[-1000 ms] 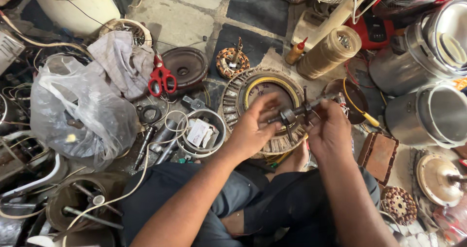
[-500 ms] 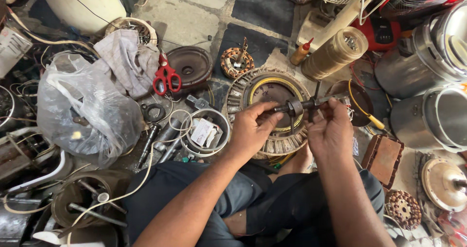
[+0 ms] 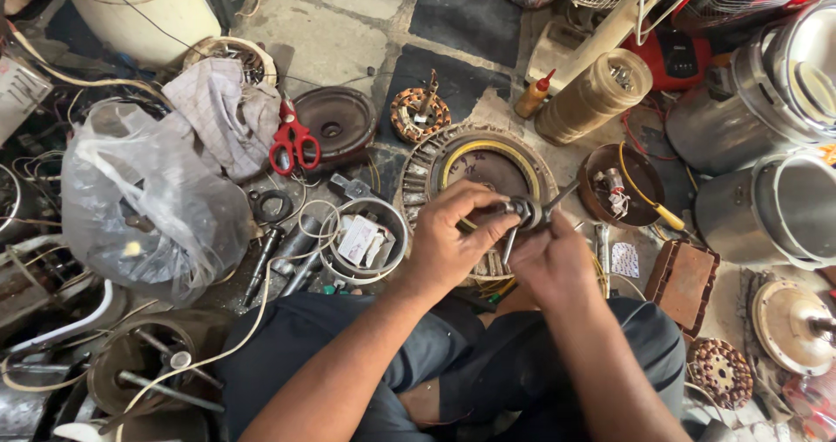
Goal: The person marks a circular metal component with a marker, then uses pliers to remove a metal spring and a small cylindrical part from the center of the component. They inspect the removed parts and place them back into the component.
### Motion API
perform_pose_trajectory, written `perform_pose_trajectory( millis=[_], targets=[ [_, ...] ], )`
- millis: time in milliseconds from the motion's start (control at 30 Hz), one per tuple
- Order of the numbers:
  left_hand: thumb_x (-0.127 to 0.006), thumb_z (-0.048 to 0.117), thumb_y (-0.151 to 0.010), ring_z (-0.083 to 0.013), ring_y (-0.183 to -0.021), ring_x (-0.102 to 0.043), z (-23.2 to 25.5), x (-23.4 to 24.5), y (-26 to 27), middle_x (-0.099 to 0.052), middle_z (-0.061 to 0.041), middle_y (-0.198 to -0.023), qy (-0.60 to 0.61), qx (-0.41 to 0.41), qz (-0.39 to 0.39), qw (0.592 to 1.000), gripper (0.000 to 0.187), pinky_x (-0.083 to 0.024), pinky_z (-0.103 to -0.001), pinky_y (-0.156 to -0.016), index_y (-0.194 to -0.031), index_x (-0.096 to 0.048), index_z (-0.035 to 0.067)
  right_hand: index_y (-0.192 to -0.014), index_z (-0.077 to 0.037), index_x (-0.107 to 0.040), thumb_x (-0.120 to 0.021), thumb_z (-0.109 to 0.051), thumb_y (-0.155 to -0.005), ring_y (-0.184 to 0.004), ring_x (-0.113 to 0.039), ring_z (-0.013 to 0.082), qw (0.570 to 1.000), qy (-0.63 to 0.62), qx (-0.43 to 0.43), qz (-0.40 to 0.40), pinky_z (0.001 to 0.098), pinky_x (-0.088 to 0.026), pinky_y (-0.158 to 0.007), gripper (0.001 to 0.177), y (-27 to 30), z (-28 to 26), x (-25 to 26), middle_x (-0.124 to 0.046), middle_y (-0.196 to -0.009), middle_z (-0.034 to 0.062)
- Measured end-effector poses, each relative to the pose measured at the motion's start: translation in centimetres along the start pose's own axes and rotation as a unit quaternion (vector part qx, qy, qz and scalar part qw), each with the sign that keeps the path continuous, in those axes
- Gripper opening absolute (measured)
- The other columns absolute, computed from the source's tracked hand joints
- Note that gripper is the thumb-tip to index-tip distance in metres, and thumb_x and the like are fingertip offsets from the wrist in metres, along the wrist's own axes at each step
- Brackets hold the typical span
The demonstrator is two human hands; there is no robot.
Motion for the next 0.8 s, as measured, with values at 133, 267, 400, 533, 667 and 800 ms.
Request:
perform_pose_trajectory(
  millis=[133, 267, 400, 533, 667, 800],
  targets=[
    [-0.083, 0.012, -0.090, -0.0225, -0.098, -0.072, 0.8, 0.1, 0.1, -0.071, -0.010, -0.106, -0.017, 0.007, 0.016, 1.000, 0.024, -0.058, -0.032, -0.084, -0.107, -0.070, 0.002, -0.119, 0.000, -0.058, -0.034, -0.021, -0.111, -0.105, -0.069, 0.0235, 0.998, -0.030, -0.033, 0.044, 0.0376, -0.056, -0.098, 0.034, -0.3, 1.9, 2.6, -0.071, -0.114, 0.0128],
    [-0.081, 0.012, -0.091, -0.0225, -0.100, -0.072, 0.7, 0.2, 0.0, -0.070, -0.010, -0.109, 0.003, 0.017, 0.019, 1.000, 0.025, -0.058, -0.033, -0.086, -0.111, -0.068, 0.003, -0.121, -0.001, -0.058, -0.035, -0.021, -0.111, -0.105, -0.069, 0.0240, 0.998, -0.051, -0.024, 0.032, 0.0384, -0.055, -0.099, 0.032, -0.5, 1.8, 1.7, -0.071, -0.114, 0.0128],
    [-0.079, 0.011, -0.092, -0.0203, -0.103, -0.070, -0.9, -0.2, 0.4, -0.069, -0.010, -0.113, 0.034, 0.056, 0.017, 0.998, 0.034, -0.056, -0.033, -0.092, -0.123, -0.065, 0.003, -0.120, -0.003, -0.058, -0.033, -0.026, -0.110, -0.107, -0.067, 0.0262, 0.998, -0.017, -0.018, 0.057, 0.0430, -0.052, -0.101, 0.036, 0.8, 1.5, -0.8, -0.070, -0.116, 0.0113],
    [-0.075, 0.015, -0.097, -0.0136, -0.106, -0.068, -3.7, -2.2, 1.4, -0.070, -0.006, -0.117, 0.145, 0.155, -0.028, 0.977, 0.044, -0.055, -0.028, -0.094, -0.137, -0.059, 0.003, -0.127, -0.002, -0.057, -0.033, -0.029, -0.112, -0.114, -0.066, 0.0285, 0.999, -0.008, 0.037, 0.020, 0.0444, -0.050, -0.108, 0.039, 1.9, 0.2, -3.6, -0.070, -0.124, 0.0135],
    [-0.072, 0.019, -0.096, -0.0083, -0.097, -0.070, -5.3, -3.4, 2.3, -0.072, -0.004, -0.110, 0.192, 0.232, -0.054, 0.952, 0.052, -0.057, -0.024, -0.087, -0.142, -0.054, 0.003, -0.126, -0.005, -0.055, -0.034, -0.032, -0.112, -0.111, -0.065, 0.0299, 0.999, 0.030, 0.022, 0.033, 0.0461, -0.050, -0.105, 0.038, 2.1, 0.3, -2.9, -0.068, -0.123, 0.0133],
    [-0.072, 0.021, -0.098, -0.0120, -0.101, -0.070, -4.4, -2.9, 2.1, -0.072, -0.008, -0.114, 0.157, 0.213, -0.068, 0.962, 0.057, -0.058, -0.028, -0.090, -0.147, -0.052, 0.001, -0.130, -0.003, -0.056, -0.034, -0.032, -0.113, -0.114, -0.066, 0.0297, 1.000, 0.002, -0.007, 0.022, 0.0443, -0.050, -0.106, 0.040, 1.3, 1.5, -1.4, -0.067, -0.126, 0.0149]
  ],
)
Point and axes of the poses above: each hand's wrist, its own y-axis away from the middle knuckle, its own x-axis out of the back of the hand, z = x × y, the point moved 10 cm from there along -y, towards the middle knuckle
